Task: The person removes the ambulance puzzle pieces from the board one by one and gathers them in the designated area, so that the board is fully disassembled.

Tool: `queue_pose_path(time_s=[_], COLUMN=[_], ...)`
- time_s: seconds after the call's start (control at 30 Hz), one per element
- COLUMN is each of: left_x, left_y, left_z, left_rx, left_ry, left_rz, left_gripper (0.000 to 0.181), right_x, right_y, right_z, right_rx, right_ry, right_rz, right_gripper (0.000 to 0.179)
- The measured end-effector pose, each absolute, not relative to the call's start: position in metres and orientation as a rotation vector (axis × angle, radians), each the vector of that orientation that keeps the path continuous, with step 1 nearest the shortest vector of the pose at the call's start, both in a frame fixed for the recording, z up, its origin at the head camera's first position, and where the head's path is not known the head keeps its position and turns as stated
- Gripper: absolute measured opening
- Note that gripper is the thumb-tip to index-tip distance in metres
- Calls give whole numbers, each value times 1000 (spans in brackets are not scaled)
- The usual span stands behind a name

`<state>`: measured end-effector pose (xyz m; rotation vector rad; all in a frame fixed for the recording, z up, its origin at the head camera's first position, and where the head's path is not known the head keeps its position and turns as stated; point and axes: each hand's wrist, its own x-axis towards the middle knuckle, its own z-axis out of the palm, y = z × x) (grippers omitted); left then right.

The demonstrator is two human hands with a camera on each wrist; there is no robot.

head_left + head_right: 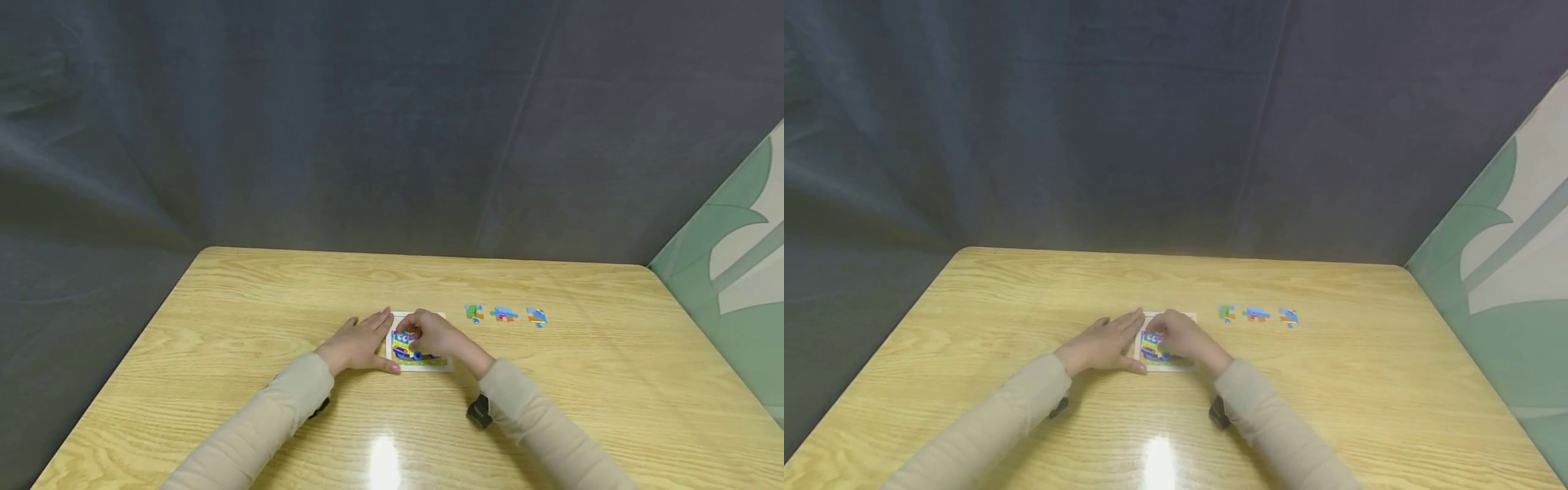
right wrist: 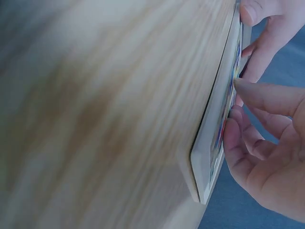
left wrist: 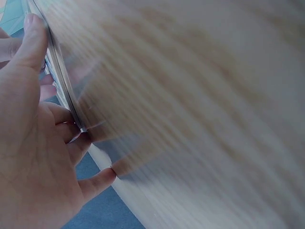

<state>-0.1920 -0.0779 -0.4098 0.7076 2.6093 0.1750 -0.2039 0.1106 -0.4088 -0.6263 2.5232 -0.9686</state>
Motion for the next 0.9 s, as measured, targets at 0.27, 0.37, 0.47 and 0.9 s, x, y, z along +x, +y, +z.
queue_pose_path(time_s=[0.27,0.37,0.47,0.9], left_x=[-192,-192,-191,-189], left_y=[-78,-78,-78,-77], left_z=[-409,-409,-409,-408], left_rx=[711,710,711,704], left_ry=[2612,2613,2616,2613], left_rz=[165,157,156,163], left_gripper=[101,100,100,100], right_x=[-203,-203,-203,-205], right_y=[109,108,108,113], right_z=[-408,-408,-408,-405], right_rx=[-647,-649,-662,-625], right_ry=[2545,2550,2551,2461], right_rz=[-944,-941,-947,-1040], right_gripper=[31,31,31,35])
